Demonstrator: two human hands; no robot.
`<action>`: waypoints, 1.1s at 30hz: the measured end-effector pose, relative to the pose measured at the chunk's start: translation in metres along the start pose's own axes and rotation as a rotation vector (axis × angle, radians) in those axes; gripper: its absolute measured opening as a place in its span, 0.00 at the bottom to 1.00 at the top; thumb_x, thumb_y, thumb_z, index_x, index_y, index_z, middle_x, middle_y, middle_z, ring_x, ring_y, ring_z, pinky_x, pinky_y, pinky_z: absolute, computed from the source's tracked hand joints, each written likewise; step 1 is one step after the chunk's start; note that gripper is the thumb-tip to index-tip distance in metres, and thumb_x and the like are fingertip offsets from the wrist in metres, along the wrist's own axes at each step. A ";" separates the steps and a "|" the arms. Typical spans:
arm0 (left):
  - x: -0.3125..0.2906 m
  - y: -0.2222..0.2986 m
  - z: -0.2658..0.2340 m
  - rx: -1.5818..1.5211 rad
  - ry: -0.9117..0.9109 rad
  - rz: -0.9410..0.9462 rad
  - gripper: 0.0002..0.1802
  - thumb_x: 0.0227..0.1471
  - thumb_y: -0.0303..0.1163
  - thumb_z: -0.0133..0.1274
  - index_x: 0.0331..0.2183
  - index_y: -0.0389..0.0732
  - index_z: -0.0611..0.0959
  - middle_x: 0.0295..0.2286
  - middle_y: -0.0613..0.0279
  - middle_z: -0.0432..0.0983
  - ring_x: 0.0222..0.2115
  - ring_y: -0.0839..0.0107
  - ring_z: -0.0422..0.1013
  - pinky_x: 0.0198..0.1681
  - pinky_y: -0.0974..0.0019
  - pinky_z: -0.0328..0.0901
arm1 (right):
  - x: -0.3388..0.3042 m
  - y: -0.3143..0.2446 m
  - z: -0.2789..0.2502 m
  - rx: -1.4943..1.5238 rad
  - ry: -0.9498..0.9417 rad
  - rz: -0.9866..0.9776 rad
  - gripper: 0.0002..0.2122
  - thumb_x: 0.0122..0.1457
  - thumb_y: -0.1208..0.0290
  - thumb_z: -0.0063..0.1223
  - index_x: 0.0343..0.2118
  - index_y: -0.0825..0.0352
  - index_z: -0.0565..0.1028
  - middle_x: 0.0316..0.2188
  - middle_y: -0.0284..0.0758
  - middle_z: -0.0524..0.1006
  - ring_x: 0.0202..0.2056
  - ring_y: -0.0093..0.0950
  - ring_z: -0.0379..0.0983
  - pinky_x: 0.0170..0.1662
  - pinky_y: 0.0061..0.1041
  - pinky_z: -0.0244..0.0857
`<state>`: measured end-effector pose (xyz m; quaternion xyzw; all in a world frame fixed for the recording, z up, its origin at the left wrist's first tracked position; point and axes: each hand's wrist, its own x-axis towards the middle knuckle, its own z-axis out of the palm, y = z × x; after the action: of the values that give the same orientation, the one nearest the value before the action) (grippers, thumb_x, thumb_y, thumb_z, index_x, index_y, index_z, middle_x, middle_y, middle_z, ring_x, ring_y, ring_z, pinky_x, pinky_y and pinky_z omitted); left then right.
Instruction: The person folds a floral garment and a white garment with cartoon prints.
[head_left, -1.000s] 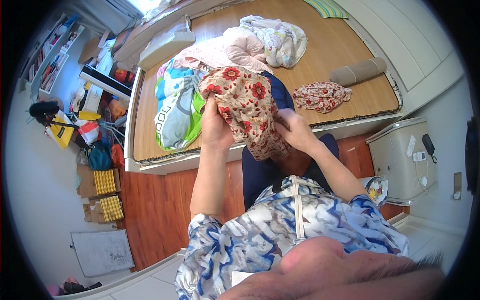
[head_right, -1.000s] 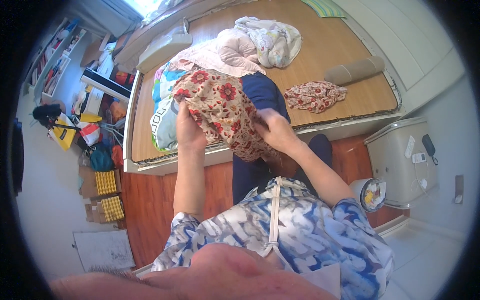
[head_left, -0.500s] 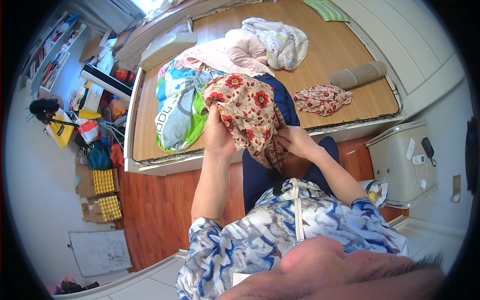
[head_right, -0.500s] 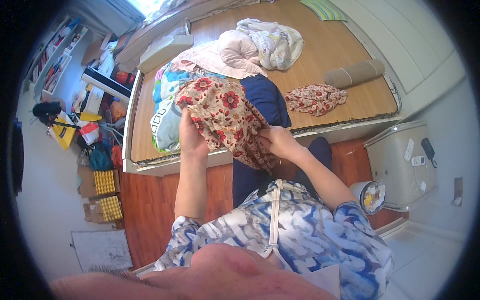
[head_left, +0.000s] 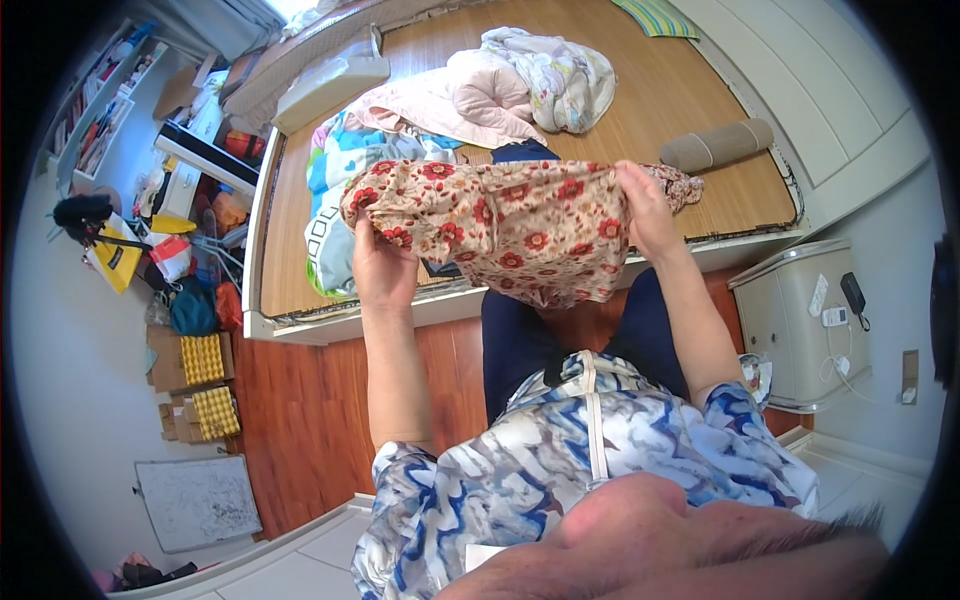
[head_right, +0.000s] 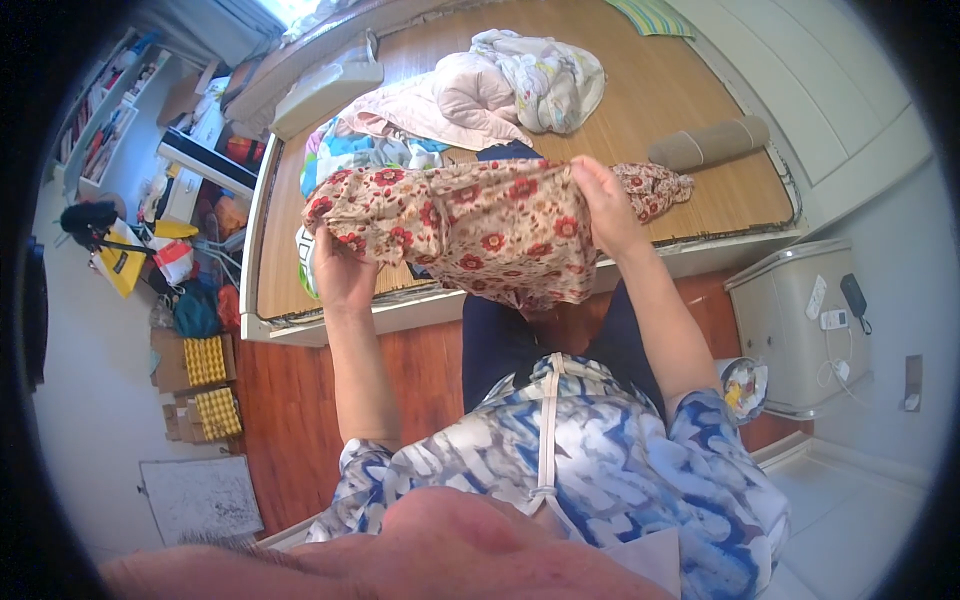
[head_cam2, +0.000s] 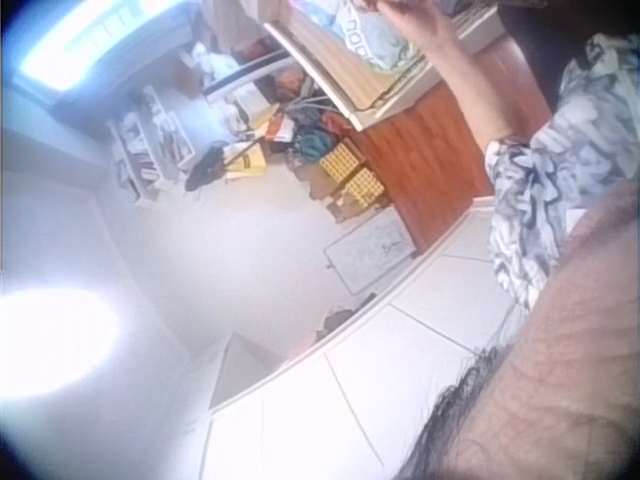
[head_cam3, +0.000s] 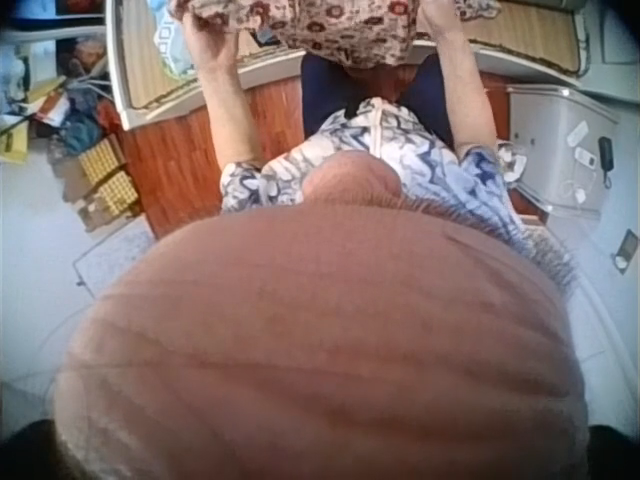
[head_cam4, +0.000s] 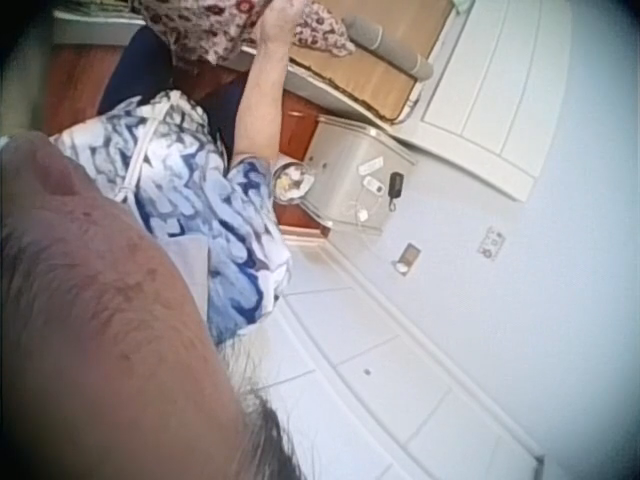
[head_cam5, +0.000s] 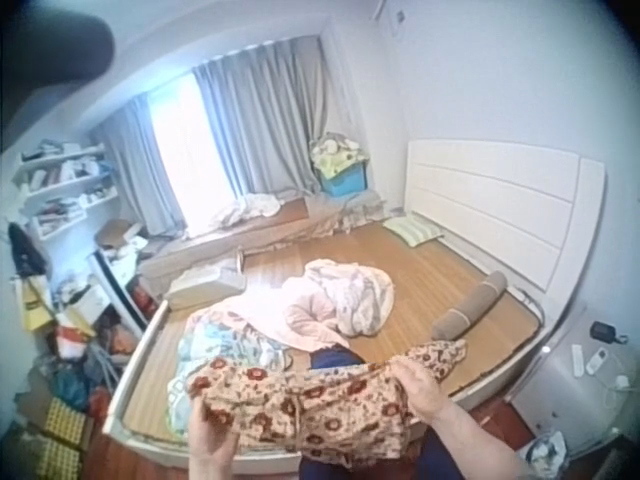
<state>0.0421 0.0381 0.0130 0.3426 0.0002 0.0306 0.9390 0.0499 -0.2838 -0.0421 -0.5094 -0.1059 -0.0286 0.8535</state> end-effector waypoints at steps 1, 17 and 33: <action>0.001 0.000 -0.005 0.058 0.029 0.022 0.21 0.62 0.39 0.37 0.53 0.39 0.68 0.51 0.57 0.68 0.52 0.63 0.64 0.56 0.55 0.59 | 0.007 -0.006 -0.001 -0.005 -0.010 -0.003 0.10 0.65 0.67 0.38 0.37 0.68 0.71 0.33 0.28 0.75 0.34 0.13 0.69 0.39 0.16 0.65; -0.017 -0.051 -0.112 0.387 0.100 -0.411 0.23 0.61 0.43 0.36 0.49 0.39 0.72 0.46 0.56 0.73 0.45 0.63 0.71 0.46 0.59 0.67 | 0.034 -0.027 0.029 0.202 -0.177 0.210 0.10 0.64 0.70 0.41 0.41 0.70 0.71 0.36 0.31 0.77 0.36 0.18 0.74 0.42 0.19 0.69; -0.027 -0.068 0.007 0.654 -0.612 -0.326 0.09 0.49 0.28 0.59 0.34 0.35 0.80 0.27 0.72 0.75 0.29 0.86 0.67 0.33 0.77 0.64 | 0.006 -0.042 0.081 -0.351 -0.559 0.246 0.11 0.65 0.66 0.40 0.31 0.67 0.71 0.28 0.26 0.72 0.32 0.14 0.66 0.38 0.16 0.62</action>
<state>0.0188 -0.0201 -0.0256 0.6090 -0.2131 -0.2210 0.7314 0.0365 -0.2324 0.0322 -0.6453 -0.2669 0.1972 0.6881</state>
